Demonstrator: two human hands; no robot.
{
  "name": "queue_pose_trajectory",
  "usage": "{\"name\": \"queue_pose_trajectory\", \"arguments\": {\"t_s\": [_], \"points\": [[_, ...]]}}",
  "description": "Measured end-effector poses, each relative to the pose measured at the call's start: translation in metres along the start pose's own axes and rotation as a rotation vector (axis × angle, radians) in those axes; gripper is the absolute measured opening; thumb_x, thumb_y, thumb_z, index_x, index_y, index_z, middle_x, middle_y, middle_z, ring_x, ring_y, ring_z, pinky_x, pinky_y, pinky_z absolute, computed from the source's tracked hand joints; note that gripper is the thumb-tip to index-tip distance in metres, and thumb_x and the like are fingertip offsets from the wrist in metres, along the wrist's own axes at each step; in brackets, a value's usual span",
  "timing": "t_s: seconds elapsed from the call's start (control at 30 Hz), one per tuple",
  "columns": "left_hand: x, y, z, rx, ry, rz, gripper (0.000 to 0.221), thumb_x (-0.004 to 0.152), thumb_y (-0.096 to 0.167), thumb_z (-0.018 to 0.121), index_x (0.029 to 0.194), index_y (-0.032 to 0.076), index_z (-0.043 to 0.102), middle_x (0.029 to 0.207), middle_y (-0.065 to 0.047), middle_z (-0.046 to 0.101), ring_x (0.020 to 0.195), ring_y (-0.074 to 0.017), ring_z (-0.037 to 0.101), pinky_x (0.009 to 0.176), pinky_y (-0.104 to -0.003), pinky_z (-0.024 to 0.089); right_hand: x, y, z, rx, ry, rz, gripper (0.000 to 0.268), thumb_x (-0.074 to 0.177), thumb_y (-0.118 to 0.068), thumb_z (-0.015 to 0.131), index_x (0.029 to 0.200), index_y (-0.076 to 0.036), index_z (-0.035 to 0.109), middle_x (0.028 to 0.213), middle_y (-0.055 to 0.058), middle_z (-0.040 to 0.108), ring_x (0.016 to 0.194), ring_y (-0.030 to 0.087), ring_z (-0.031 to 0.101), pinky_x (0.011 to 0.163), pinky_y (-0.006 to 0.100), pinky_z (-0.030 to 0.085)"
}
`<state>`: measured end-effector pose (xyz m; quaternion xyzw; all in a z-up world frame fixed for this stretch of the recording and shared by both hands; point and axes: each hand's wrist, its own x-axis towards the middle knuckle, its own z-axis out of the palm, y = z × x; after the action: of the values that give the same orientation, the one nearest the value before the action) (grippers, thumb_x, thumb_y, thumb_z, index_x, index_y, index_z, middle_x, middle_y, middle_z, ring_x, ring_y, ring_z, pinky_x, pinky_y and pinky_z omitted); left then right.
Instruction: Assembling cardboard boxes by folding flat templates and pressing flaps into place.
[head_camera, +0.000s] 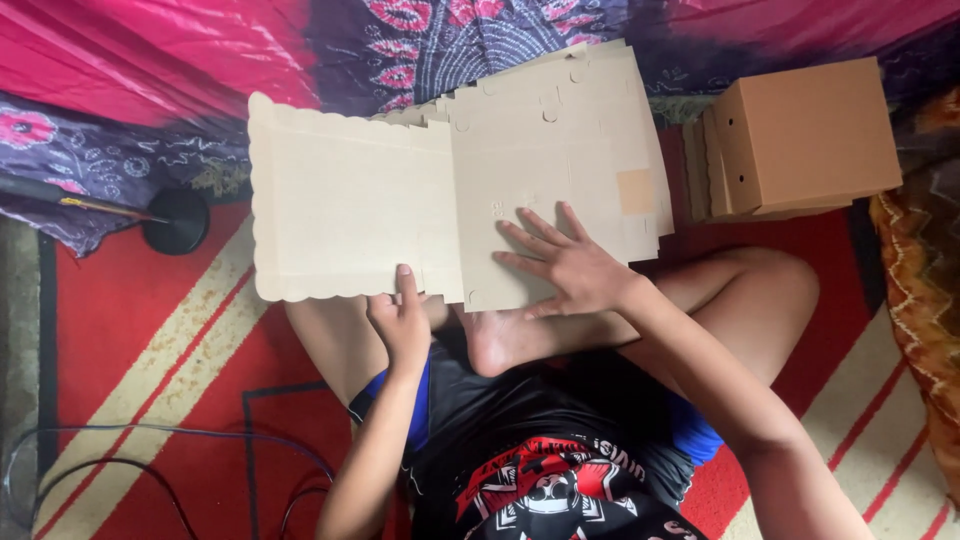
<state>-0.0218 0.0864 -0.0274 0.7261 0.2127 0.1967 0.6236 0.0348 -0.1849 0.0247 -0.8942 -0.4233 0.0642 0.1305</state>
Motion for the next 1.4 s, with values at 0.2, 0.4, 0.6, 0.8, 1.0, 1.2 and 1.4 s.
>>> {"name": "queue_pose_trajectory", "arguments": {"t_s": [0.2,0.4,0.6,0.8,1.0,1.2,1.4], "points": [[0.004,0.042,0.002,-0.281,-0.004,-0.34,0.048,0.097,0.016,0.072,0.137,0.002,0.05,0.118,-0.013,0.066,0.1,-0.0242,0.068,0.072,-0.049,0.068,-0.032,0.003,0.008,-0.158,0.004,-0.02,0.072,0.088,-0.05,0.067,0.151,-0.022,0.048,0.169,0.009,0.028,0.155,0.035,0.025,0.118,0.067,0.022],[0.011,0.027,0.003,-0.356,0.01,-0.433,0.05,0.09,0.015,0.079,0.129,0.004,0.052,0.111,-0.01,0.054,0.095,-0.0244,0.065,0.073,-0.052,0.068,-0.045,-0.003,0.009,-0.116,0.231,-0.065,0.053,0.085,-0.024,0.066,0.137,-0.015,0.062,0.145,0.007,0.061,0.139,0.029,0.053,0.113,0.052,0.041],[0.026,-0.026,-0.01,-0.42,0.043,-0.505,0.054,0.087,0.016,0.083,0.126,0.002,0.048,0.106,-0.009,0.041,0.098,-0.0314,0.062,0.079,-0.05,0.068,-0.057,0.001,0.008,-0.21,0.355,-0.053,0.043,0.09,-0.014,0.059,0.131,-0.021,0.069,0.13,0.0,0.072,0.123,0.02,0.067,0.105,0.043,0.047],[0.015,0.007,-0.019,-0.402,0.089,-0.469,0.054,0.086,0.019,0.084,0.119,-0.002,0.047,0.101,-0.01,0.044,0.092,-0.0291,0.064,0.078,-0.048,0.067,-0.069,-0.005,-0.018,-0.236,0.37,0.009,0.048,0.089,-0.006,0.052,0.131,-0.02,0.069,0.128,0.0,0.073,0.122,0.017,0.068,0.106,0.039,0.046],[0.007,0.0,-0.023,-0.358,0.085,-0.431,0.052,0.088,0.023,0.084,0.112,-0.006,0.048,0.094,-0.013,0.049,0.082,-0.0273,0.07,0.074,-0.044,0.068,-0.074,0.003,0.002,-0.151,0.366,0.05,0.05,0.088,-0.005,0.049,0.13,-0.021,0.07,0.13,0.0,0.072,0.121,0.018,0.067,0.101,0.037,0.049],[0.005,0.007,-0.025,-0.222,-0.114,-0.371,0.03,0.095,0.024,0.075,0.097,-0.001,0.059,0.067,-0.012,0.063,0.061,-0.0248,0.075,0.058,-0.03,0.063,-0.072,0.017,0.024,-0.151,0.427,0.152,0.038,0.093,-0.007,0.055,0.123,-0.021,0.075,0.108,0.001,0.076,0.106,0.019,0.073,0.093,0.033,0.053],[0.007,0.007,-0.021,-0.132,-0.213,-0.39,0.027,0.092,0.026,0.078,0.079,0.004,0.069,0.058,-0.013,0.068,0.05,-0.0152,0.067,0.055,-0.028,0.058,-0.059,0.027,0.029,-0.002,0.554,0.304,0.052,0.091,-0.01,0.073,0.142,-0.012,0.067,0.101,0.006,0.077,0.092,0.024,0.075,0.088,0.037,0.058]]}}
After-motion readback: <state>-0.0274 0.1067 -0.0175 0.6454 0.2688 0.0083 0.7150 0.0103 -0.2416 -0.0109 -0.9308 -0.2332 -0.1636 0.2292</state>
